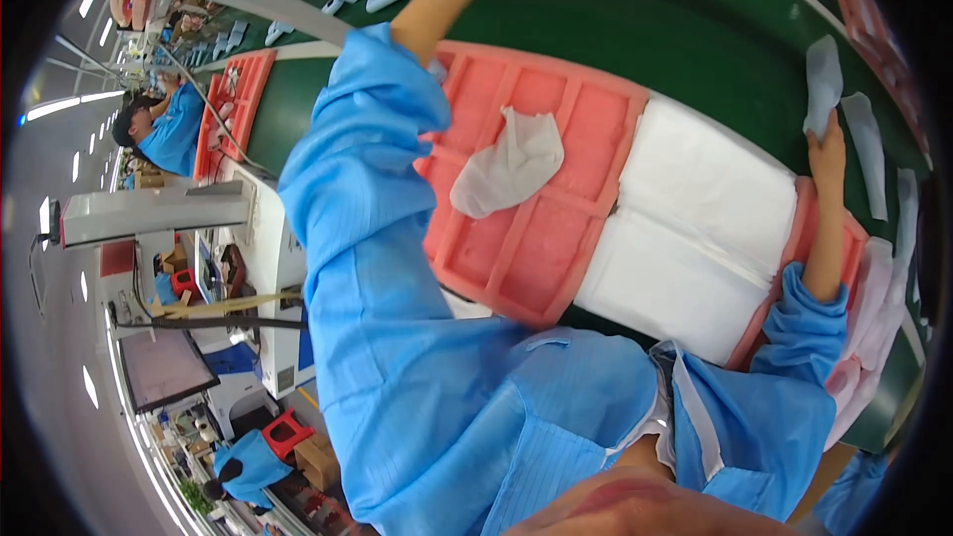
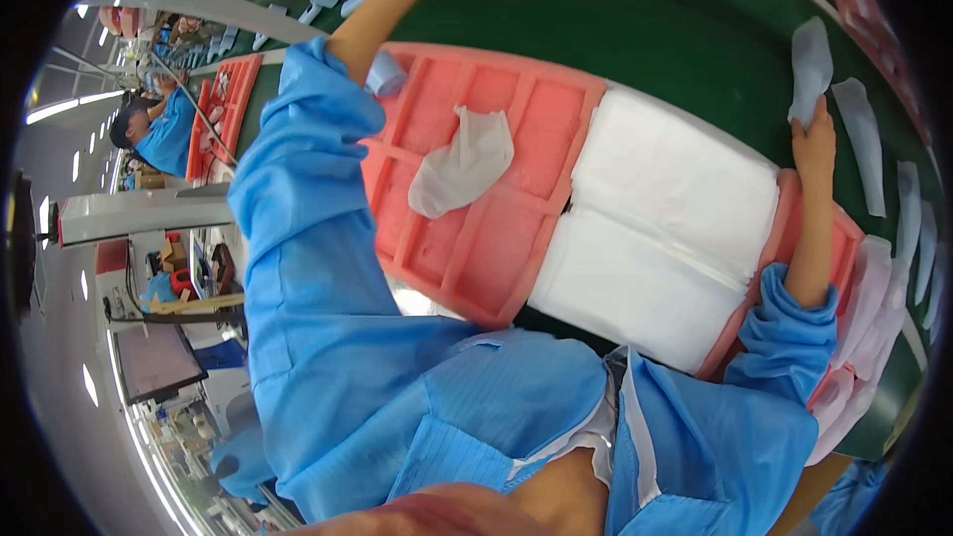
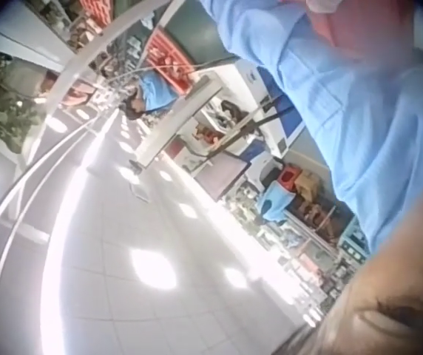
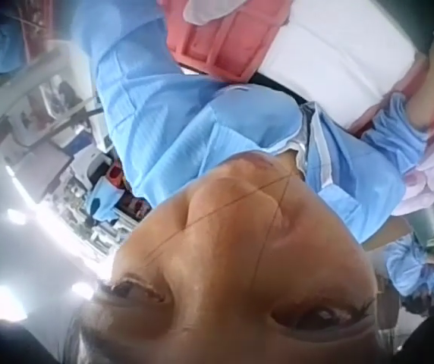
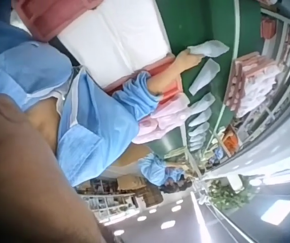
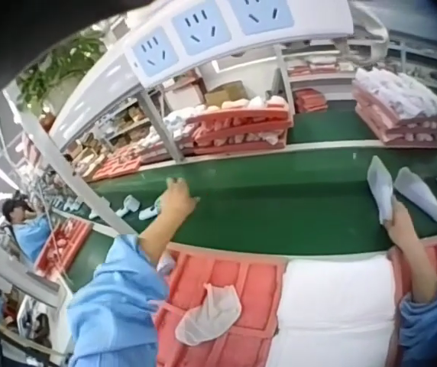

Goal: The person packages plastic components into foam pouches by hand, taking the components from a red tray and inserting them into the pouches.

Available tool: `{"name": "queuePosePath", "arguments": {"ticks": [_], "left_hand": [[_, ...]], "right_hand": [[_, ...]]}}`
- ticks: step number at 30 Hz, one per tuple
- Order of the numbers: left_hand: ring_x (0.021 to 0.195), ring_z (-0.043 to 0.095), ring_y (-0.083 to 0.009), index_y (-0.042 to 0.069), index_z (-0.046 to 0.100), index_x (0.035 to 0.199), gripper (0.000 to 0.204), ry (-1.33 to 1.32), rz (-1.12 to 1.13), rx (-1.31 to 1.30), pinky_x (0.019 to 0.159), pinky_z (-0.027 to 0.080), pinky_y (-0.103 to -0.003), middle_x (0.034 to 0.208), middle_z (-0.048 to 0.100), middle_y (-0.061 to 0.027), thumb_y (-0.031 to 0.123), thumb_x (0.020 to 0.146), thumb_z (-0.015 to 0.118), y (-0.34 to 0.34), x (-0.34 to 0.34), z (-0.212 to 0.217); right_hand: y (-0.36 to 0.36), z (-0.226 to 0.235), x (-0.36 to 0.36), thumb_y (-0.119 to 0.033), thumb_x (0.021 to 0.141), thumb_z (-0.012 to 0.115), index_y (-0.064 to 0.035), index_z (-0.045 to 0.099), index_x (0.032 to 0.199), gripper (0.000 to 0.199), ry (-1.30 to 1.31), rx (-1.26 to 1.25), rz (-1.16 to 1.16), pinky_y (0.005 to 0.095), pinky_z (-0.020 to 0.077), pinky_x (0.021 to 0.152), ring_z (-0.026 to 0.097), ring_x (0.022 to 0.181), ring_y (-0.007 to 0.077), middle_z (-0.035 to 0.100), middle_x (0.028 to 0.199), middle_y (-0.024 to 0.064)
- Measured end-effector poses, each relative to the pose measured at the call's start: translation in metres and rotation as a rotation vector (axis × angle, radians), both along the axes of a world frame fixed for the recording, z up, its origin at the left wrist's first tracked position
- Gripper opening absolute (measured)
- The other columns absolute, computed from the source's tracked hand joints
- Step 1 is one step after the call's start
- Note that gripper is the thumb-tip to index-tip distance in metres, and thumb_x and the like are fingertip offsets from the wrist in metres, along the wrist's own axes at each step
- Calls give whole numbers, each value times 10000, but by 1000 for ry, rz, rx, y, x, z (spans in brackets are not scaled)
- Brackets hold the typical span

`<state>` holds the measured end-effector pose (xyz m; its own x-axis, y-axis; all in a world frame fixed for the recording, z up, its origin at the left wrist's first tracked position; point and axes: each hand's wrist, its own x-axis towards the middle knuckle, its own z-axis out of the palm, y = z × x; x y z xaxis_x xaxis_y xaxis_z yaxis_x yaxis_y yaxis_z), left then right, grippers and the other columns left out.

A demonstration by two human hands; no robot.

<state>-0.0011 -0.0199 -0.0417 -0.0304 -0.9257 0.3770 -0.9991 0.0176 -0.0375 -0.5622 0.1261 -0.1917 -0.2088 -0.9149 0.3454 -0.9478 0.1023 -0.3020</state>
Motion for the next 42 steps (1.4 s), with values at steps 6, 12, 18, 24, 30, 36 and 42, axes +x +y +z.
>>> {"name": "queuePosePath", "arguments": {"ticks": [6,12,18,24,30,36,42], "left_hand": [[1207,480,-373,-28,424,1333,1053,260,325,-85,988,436,-433,1327,510,-187,483,532,878,-67,187,-73],[891,623,-235,75,272,1442,1049,638,83,691,681,549,-351,1313,469,-171,222,599,879,-76,124,-52],[906,610,-214,104,201,1474,977,1109,-662,530,686,542,-311,1269,469,-167,77,704,801,21,-50,-9],[911,605,-195,127,123,1501,1042,1199,-988,411,706,552,-298,1238,477,-145,-17,699,773,173,-205,10],[820,605,-175,79,359,1370,797,1293,-901,350,636,528,-279,1126,512,-122,8,695,778,222,-266,6],[745,619,-206,43,593,979,336,483,-840,382,592,485,-322,953,552,-132,164,729,781,245,-282,-42],[691,609,-200,31,623,802,197,615,-825,523,607,472,-323,803,591,-86,192,791,737,238,-278,-56]], "right_hand": [[13,37,66,-31,780,646,-34,432,1352,611,65,-270,65,417,394,1006,474,1190,410,470,1325,239],[26,71,94,-21,779,649,-62,458,1333,587,94,-379,5,421,370,1026,437,1233,401,445,1356,223],[55,111,131,-136,731,771,-82,437,1356,710,-367,-404,294,356,474,906,494,1168,316,461,1329,159],[95,158,176,-98,631,814,-76,421,1372,839,-349,-446,450,342,503,854,535,1167,303,475,1340,129],[95,163,125,-97,569,783,-40,548,1169,647,-236,-392,314,360,501,822,599,971,306,572,1145,123],[115,207,111,-97,603,716,-13,567,1025,454,-373,-523,247,315,471,754,601,828,229,606,875,124],[125,216,102,-89,597,714,-16,563,1023,458,-572,-380,374,328,477,746,605,807,276,607,900,152]]}}
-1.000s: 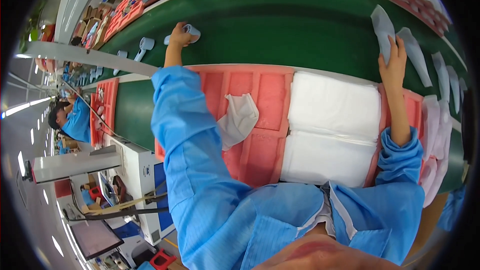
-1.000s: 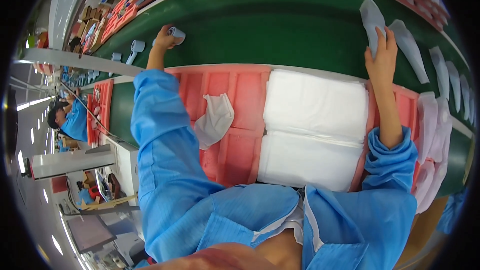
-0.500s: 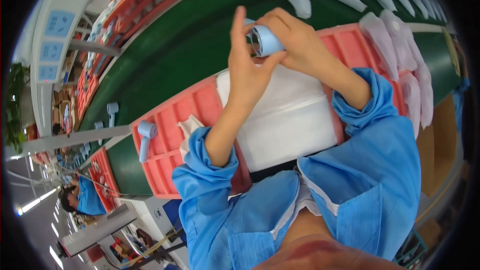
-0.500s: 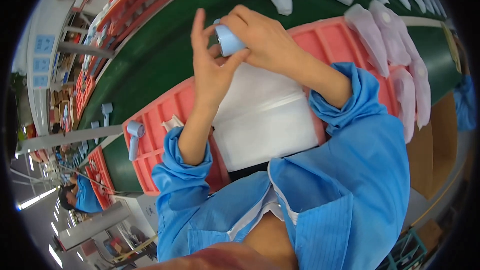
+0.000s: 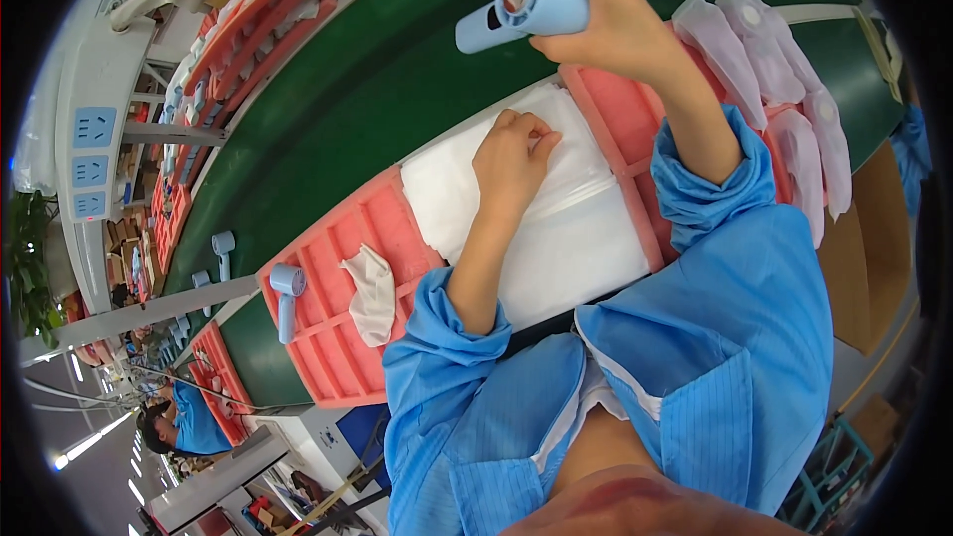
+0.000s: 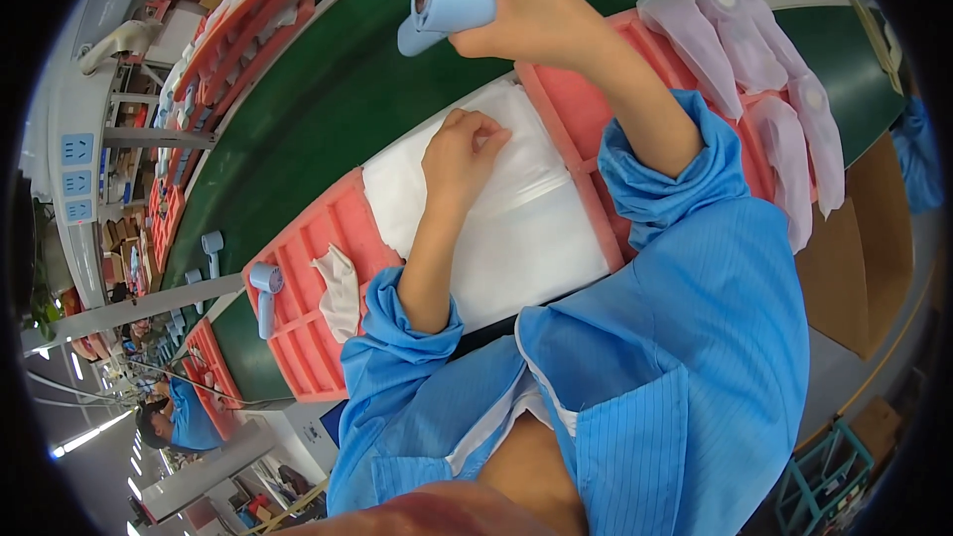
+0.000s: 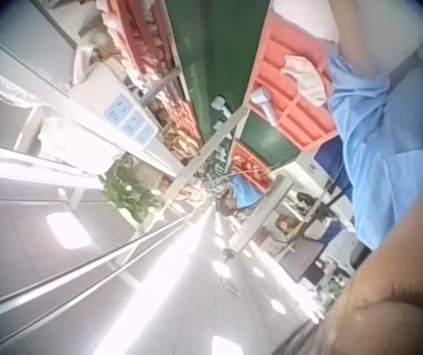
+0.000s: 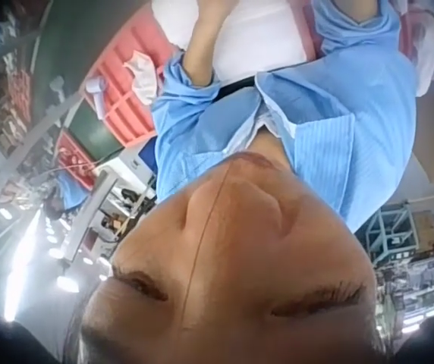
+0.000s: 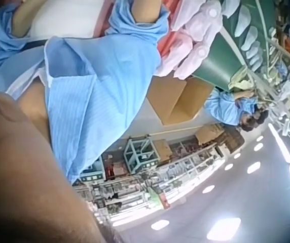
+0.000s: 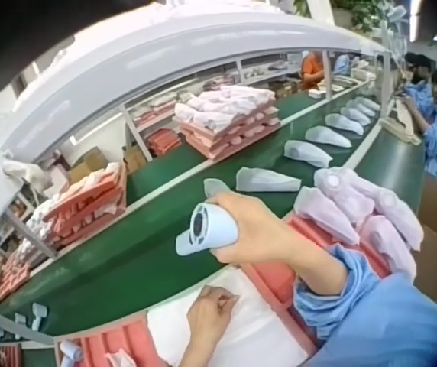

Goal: The person packages plastic components into foam pouches by hand, taking the components from a red tray and inserting them into the pouches.

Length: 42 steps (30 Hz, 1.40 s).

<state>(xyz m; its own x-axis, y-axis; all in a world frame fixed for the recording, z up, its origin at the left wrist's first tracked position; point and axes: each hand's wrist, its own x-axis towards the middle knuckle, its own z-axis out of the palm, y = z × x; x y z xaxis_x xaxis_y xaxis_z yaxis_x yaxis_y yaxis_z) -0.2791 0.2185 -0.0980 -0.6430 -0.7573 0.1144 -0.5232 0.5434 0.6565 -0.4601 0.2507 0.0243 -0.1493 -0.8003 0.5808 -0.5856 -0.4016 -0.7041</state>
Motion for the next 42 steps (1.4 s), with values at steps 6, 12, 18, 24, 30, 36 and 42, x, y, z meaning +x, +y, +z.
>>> {"name": "queuePosePath", "arguments": {"ticks": [6,12,18,24,30,36,42], "left_hand": [[625,537,-94,17,617,812,149,487,1,608,564,424,-253,746,594,2,141,868,678,-24,31,1],[613,471,-30,21,615,866,75,779,103,667,529,356,-186,749,586,34,85,904,624,-18,45,60],[600,500,-36,14,623,888,65,849,152,558,515,380,-176,759,603,13,77,901,616,-21,60,70],[589,565,-73,-7,629,903,85,536,132,544,536,462,-207,777,633,-39,75,884,614,-21,40,43],[588,581,-94,-17,627,902,85,706,199,625,542,478,-221,803,647,-59,61,875,608,-25,48,47],[688,600,-115,-7,611,931,96,988,289,594,651,496,-250,801,629,-51,82,895,607,-15,52,69],[786,597,-135,7,595,943,109,1362,218,704,723,487,-267,849,628,-48,114,921,595,-6,54,90]], "right_hand": [[23,17,-25,-86,600,722,-25,565,1070,499,-38,184,152,320,481,754,608,800,266,623,950,123],[18,4,-34,-105,583,734,-23,548,1162,613,136,148,334,295,455,835,561,922,164,579,1024,61],[10,-1,-14,-111,566,742,-23,551,1150,621,116,125,322,289,449,835,559,909,159,589,997,59],[21,3,-21,-115,588,739,-22,548,1140,592,78,145,145,284,450,829,561,899,159,595,983,54],[16,-1,-15,-108,601,740,-24,550,1133,571,153,156,156,278,447,828,557,895,153,591,988,49],[4,-12,14,-45,593,753,-37,553,1162,603,171,59,400,305,461,813,569,922,209,562,1044,80],[-3,-35,65,36,593,762,-31,518,1274,726,225,-49,335,346,482,789,560,951,280,507,1117,134]]}}
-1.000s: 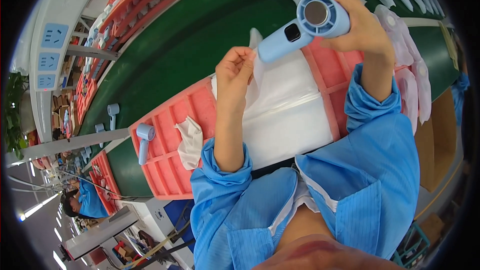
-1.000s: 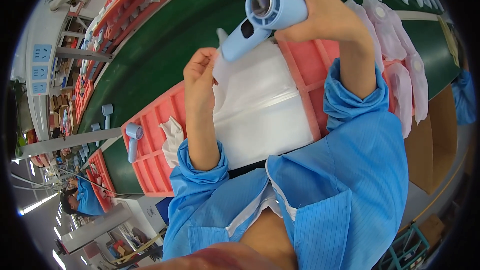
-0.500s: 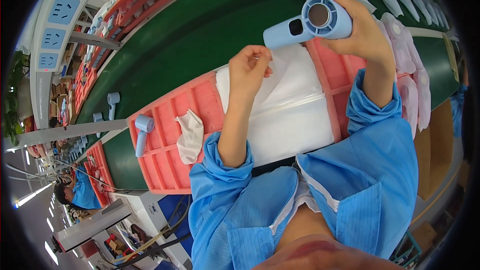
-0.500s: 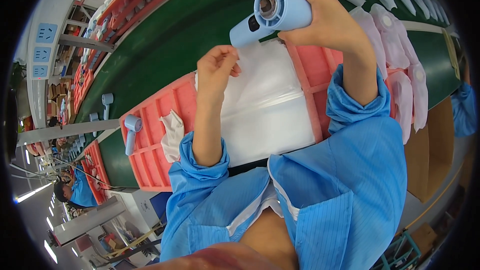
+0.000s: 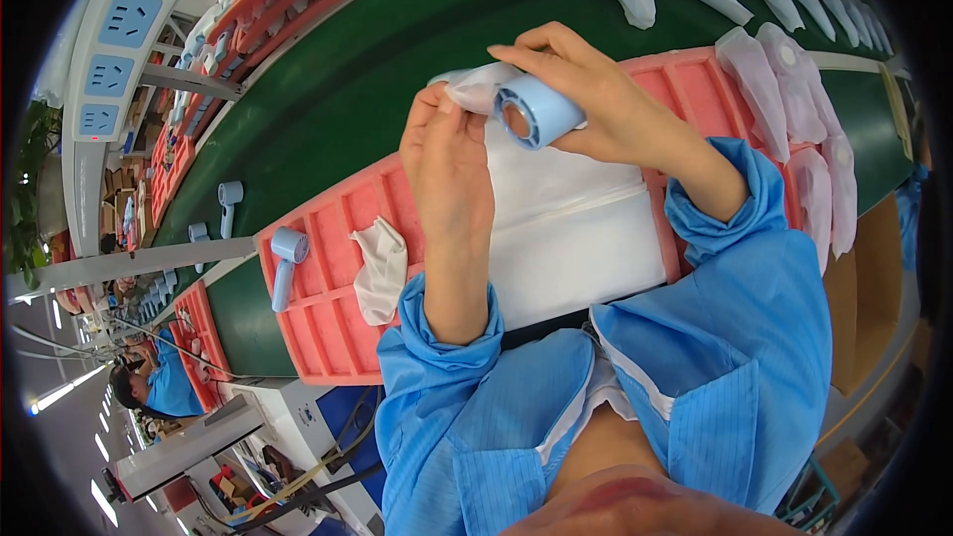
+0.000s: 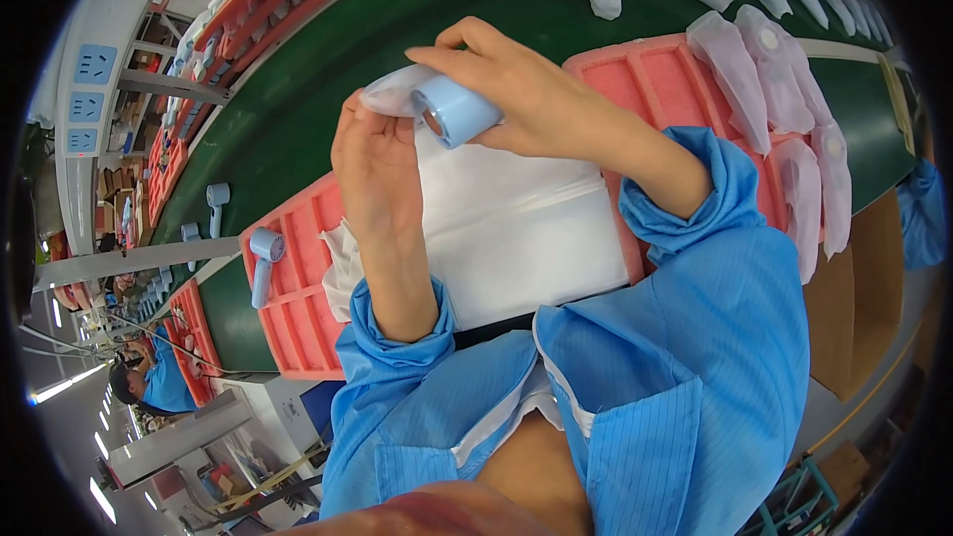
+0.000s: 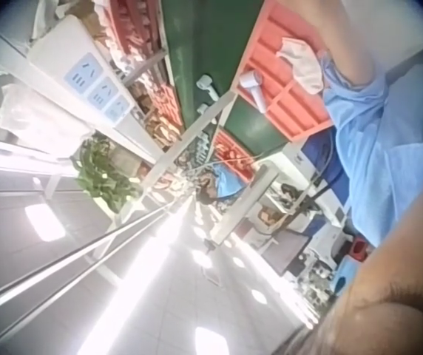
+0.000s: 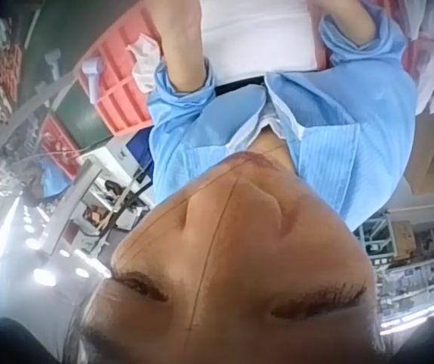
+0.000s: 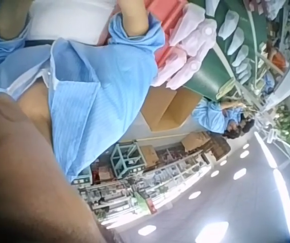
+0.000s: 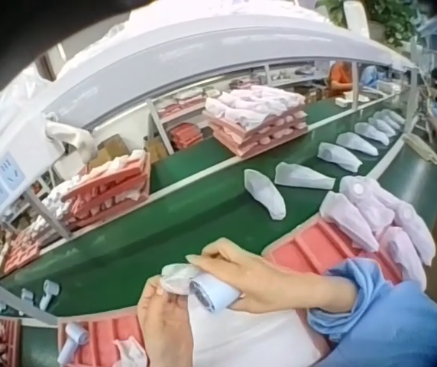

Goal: The person packages plastic components into foam pouches by hand, taking the components from a red tray and inserting them into the pouches.

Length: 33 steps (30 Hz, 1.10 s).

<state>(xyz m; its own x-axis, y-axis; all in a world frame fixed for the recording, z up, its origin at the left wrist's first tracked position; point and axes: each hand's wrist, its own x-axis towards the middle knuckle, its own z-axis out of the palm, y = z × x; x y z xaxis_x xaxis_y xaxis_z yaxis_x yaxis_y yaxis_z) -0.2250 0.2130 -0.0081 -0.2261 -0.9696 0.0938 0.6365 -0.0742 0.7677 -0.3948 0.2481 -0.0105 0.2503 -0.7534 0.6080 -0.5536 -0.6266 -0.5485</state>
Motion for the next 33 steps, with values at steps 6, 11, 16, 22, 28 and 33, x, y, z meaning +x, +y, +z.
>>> {"name": "queuePosePath", "arguments": {"ticks": [6,11,16,22,28,33], "left_hand": [[805,594,-174,5,613,952,101,-364,167,-578,733,483,-267,901,620,-72,-13,854,633,14,3,-10],[809,602,-201,4,631,1027,318,-771,357,-1179,735,482,-266,894,618,-100,-137,744,663,30,-12,-11],[853,606,-224,37,579,1178,529,-803,393,-1152,745,491,-283,990,608,-121,-59,685,744,27,-19,-13],[918,596,-243,76,525,1241,657,-1019,512,-1007,739,511,-324,1233,497,-158,-11,639,775,4,-14,-9],[1045,547,-209,83,549,1168,567,-285,-95,-462,795,484,-315,1284,459,-133,43,666,809,-7,20,-1],[1126,496,-210,96,540,1174,580,-188,92,-497,888,433,-311,1294,455,-120,118,676,837,-7,18,-4]], "right_hand": [[8,3,13,69,618,746,-55,429,1395,849,82,-37,-159,340,487,757,548,956,299,481,1129,144],[5,5,1,21,647,740,-49,434,1377,794,43,-183,-270,330,485,752,542,966,299,479,1111,148],[-2,1,-3,-19,678,730,-42,446,1307,690,-61,-224,-322,358,505,719,560,967,298,486,1122,145],[15,4,15,-74,692,759,-39,465,1248,630,-412,246,-10,350,469,840,532,1033,256,478,1149,130],[3,-1,6,-82,684,774,-44,497,1228,611,-228,37,6,332,483,820,570,981,230,535,1103,124],[-3,-15,4,-67,698,752,-18,545,1103,457,-88,279,47,355,501,709,625,824,295,605,935,143]]}}
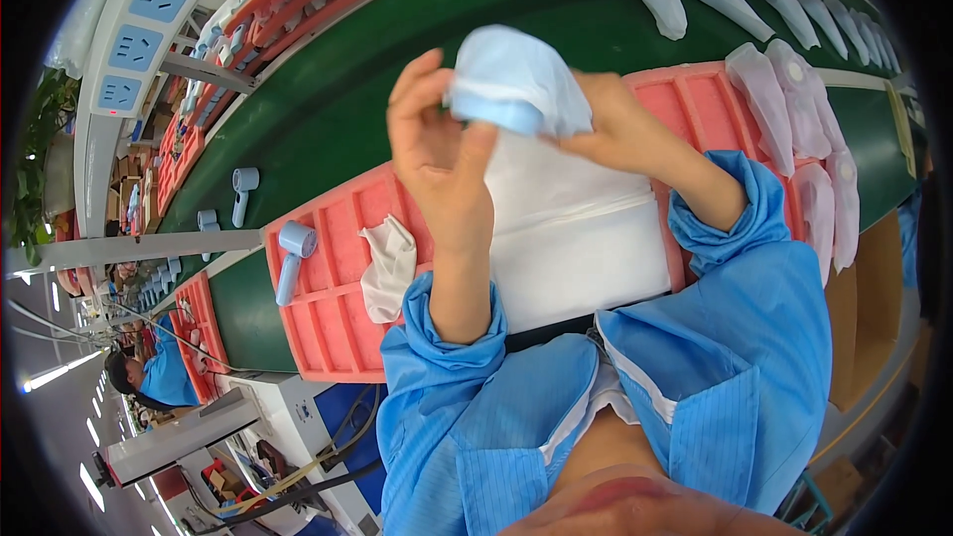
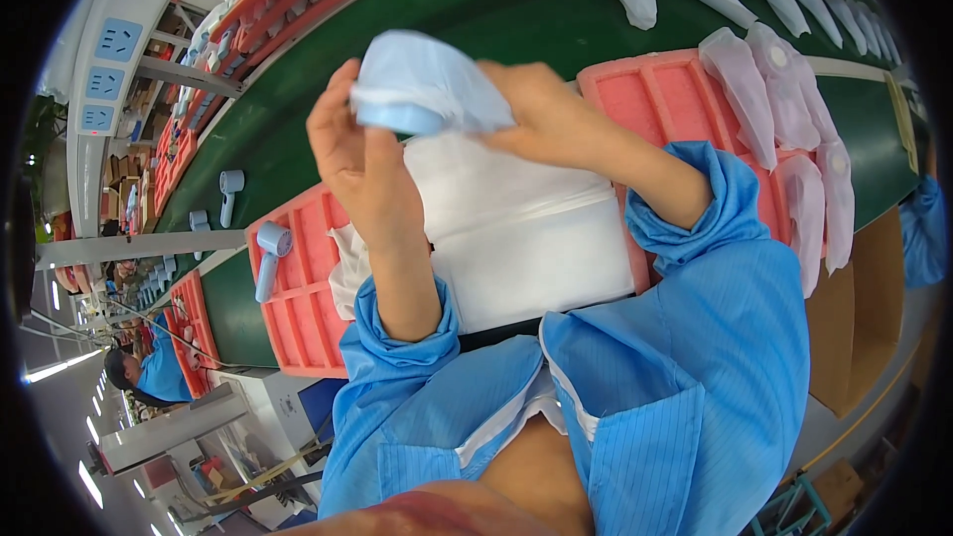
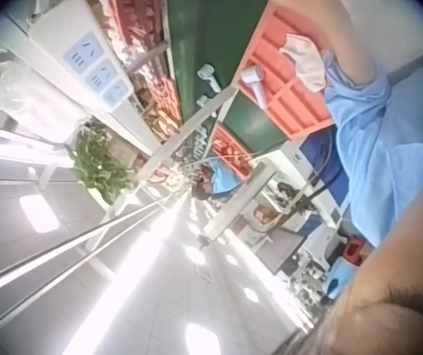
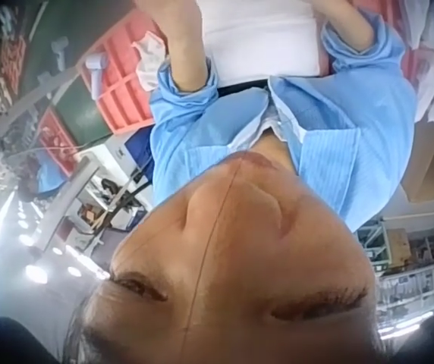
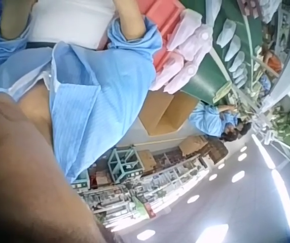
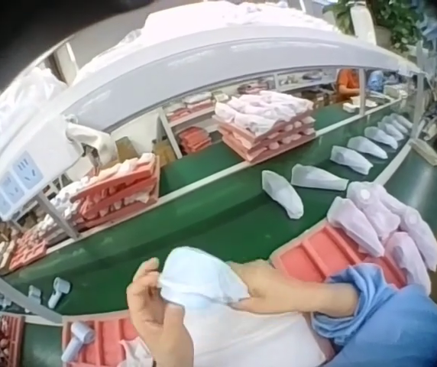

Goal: The person packages plastic components into foam pouches by hand, taking the components from a red tray and inserting them into the pouches.

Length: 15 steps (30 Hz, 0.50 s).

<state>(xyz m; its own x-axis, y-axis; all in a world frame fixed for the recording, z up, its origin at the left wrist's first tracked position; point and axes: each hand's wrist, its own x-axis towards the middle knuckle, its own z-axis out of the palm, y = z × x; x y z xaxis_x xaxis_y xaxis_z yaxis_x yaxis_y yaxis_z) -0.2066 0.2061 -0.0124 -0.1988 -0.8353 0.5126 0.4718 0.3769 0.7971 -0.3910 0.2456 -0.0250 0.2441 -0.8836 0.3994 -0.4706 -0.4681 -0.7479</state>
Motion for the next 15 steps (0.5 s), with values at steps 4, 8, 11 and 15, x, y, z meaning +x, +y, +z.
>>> {"name": "queuePosePath", "arguments": {"ticks": [4,8,11,15], "left_hand": [[1175,455,-208,80,579,1120,501,-97,239,-23,932,402,-322,1294,456,-116,146,692,831,11,-15,-4],[1211,416,-202,56,643,977,331,-296,385,-296,937,390,-327,1287,459,-109,147,710,817,14,-15,-2],[1204,420,-205,44,669,878,232,-433,479,-419,928,391,-328,1280,463,-111,144,721,808,12,-12,3],[1136,477,-218,42,680,792,167,-399,477,-198,895,405,-328,1261,474,-121,145,730,796,-4,2,5]], "right_hand": [[-2,2,1,-40,714,717,-8,549,1004,337,212,-252,-403,369,492,650,617,764,354,612,836,162],[1,1,6,-37,723,694,-5,530,969,297,259,-354,-475,385,488,613,605,757,378,610,831,174],[2,2,8,-75,729,700,1,524,973,310,257,-359,-479,393,498,606,619,738,368,622,843,164],[4,10,12,-96,795,705,-6,530,1027,305,-39,-163,-370,328,465,563,615,664,271,609,780,132]]}}
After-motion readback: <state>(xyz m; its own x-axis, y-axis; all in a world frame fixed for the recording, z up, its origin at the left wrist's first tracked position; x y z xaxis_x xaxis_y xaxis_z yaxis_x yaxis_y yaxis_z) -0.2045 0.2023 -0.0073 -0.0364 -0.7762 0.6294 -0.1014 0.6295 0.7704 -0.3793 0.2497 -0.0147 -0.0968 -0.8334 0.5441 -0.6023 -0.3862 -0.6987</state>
